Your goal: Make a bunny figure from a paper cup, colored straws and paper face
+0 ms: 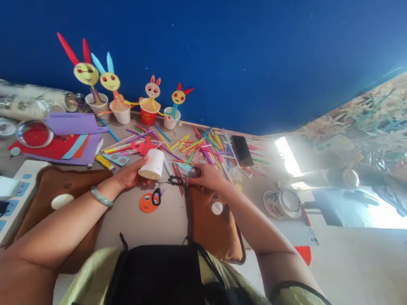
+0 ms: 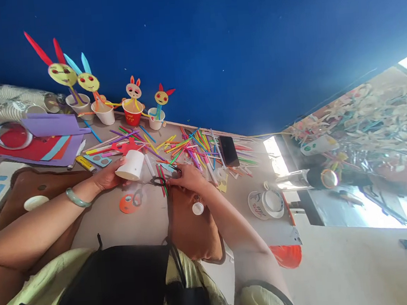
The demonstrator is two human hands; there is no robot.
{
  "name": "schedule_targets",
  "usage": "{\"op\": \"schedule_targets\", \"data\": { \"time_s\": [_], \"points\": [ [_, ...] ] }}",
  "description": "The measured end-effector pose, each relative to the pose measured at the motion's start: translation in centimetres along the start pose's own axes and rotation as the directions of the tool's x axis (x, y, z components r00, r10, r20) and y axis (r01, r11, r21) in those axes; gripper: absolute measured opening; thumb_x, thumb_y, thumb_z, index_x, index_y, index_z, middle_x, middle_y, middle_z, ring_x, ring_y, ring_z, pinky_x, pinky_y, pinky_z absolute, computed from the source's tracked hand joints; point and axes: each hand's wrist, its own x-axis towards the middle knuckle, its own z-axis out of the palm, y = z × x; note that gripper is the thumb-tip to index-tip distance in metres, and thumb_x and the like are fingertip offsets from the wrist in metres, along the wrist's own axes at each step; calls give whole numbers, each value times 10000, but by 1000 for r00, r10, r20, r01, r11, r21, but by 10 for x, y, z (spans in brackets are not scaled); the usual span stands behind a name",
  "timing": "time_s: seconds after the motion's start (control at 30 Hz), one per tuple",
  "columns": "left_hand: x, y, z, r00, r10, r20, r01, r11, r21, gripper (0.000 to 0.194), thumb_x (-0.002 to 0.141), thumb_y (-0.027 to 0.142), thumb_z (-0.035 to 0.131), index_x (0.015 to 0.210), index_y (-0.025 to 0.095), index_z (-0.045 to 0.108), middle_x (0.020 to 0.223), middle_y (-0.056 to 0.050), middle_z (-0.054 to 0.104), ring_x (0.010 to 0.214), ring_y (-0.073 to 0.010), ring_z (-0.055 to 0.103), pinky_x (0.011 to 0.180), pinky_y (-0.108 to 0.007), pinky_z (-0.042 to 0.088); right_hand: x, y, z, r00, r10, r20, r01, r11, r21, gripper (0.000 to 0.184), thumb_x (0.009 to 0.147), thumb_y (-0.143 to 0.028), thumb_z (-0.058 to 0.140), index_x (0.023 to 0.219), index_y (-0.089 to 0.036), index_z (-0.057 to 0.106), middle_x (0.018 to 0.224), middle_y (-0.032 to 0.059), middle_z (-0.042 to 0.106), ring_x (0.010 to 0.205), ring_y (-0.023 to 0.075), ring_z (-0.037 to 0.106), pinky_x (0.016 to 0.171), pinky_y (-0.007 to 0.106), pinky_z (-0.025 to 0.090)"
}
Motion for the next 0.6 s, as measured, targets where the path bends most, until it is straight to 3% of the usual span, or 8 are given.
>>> {"op": "schedule_targets", "data": {
  "time_s": [0.17, 0.33, 0.47, 0.6],
  "points": [
    [-2, 1, -3, 1000, 11, 16, -11, 1000, -3, 681, 739, 718, 712, 1006, 93, 678, 631, -85, 665, 444, -164, 552, 386, -244, 369, 13, -21, 1, 992, 10, 124, 25, 960, -278, 287, 842, -477, 694, 817, -194, 654, 754, 48, 670, 690, 183, 588, 586, 282, 273],
    [-1, -1, -7, 999, 24, 26, -23, 999, -31, 659, 737, 697, 725, 1029, 109, 668, 689, -91, 690, 455, -165, 564, 394, -251, 392, 27, -25, -1, 983, -47, 178, 99, 950, -295, 152, 769, -327, 747, 799, -196, 676, 734, 35, 673, 696, 175, 591, 581, 272, 277],
    [2, -3, -8, 998, 56, 33, -54, 998, -43, 629, 755, 676, 716, 1018, 107, 673, 683, -95, 684, 482, -167, 572, 409, -248, 407, 40, -13, -11, 996, -15, 87, 38, 960, -277, 145, 805, -320, 704, 793, -191, 638, 709, 10, 634, 659, 148, 555, 576, 258, 290],
    [3, -2, -4, 998, 45, 51, -40, 995, -87, 708, 732, 670, 750, 1140, 98, 667, 729, -102, 696, 536, -189, 613, 402, -236, 402, 43, -5, -16, 992, 72, -101, -96, 961, -258, 201, 841, -353, 674, 765, -202, 564, 761, 45, 656, 716, 175, 596, 601, 267, 319]
  ]
}}
